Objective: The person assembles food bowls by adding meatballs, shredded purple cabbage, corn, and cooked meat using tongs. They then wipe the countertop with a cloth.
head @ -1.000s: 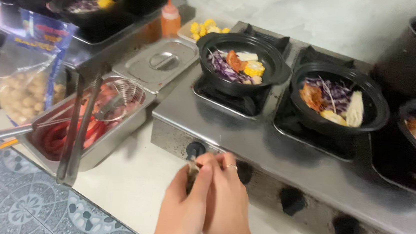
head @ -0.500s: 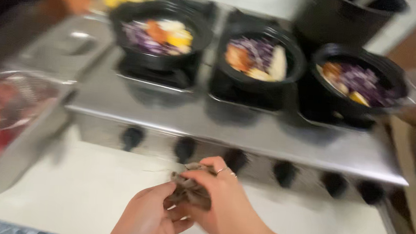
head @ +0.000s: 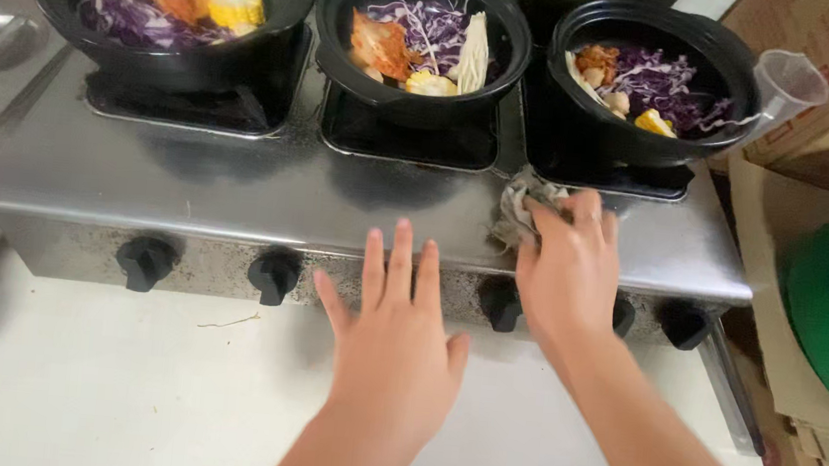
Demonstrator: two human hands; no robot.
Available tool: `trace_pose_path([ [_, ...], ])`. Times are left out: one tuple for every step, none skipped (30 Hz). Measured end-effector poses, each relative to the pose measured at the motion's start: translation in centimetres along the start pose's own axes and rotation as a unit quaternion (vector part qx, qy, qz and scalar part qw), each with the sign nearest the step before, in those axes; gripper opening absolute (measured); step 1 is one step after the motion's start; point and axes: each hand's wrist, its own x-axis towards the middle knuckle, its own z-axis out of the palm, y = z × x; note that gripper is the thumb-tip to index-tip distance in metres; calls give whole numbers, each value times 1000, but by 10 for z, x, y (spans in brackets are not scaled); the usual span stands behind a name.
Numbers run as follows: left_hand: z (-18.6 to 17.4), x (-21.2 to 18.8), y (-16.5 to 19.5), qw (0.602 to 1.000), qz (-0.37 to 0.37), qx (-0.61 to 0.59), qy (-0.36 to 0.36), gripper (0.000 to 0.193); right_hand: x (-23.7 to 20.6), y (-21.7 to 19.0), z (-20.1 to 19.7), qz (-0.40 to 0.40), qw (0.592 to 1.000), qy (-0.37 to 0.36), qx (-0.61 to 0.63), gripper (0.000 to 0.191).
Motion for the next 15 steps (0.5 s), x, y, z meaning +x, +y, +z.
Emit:
trace_pose_path([
  [2,2,1,999,-4,16,-32,94,2,2,5,-11,1000,-18,-18,38],
  [4,2,2,997,-15,36,-65,96,8,3,11,-11,999,-21,-22,29],
  [6,3,5,993,-26,59,-98,97,17,3,20,-10,999,-23,-25,21],
  [8,3,6,994,-10,73,-83,98,27,4,26,-12,999,-28,-27,13],
  [8,3,6,994,1,87,-66,98,36,7,30,-15,999,-28,-30,11],
  [9,3,5,992,3,103,-69,98,44,6,36,-16,999,-26,-27,9],
  [9,2,4,990,5,119,-72,97,51,3,41,-21,999,-21,-24,7],
  [9,2,3,987,1,130,-98,96,54,1,43,-24,999,-16,-29,8],
  [8,2,0,982,-1,140,-125,95,52,-2,44,-25,999,-11,-38,9],
  [7,0,-4,984,2,135,-118,95,48,-3,43,-26,998,-5,-53,10],
  [7,-1,-7,985,10,132,-109,94,39,-5,40,-30,999,-16,-40,10],
  [7,-1,-10,986,21,129,-101,94,24,-7,34,-33,999,-25,-28,10],
  [6,-2,-12,988,29,124,-82,93,9,-6,27,-35,999,-37,-18,10],
  [5,-3,-16,990,36,118,-68,93,-7,-1,16,-50,998,-41,2,13],
  [5,-5,-18,991,39,112,-55,93,-25,5,3,-66,996,-49,24,17],
])
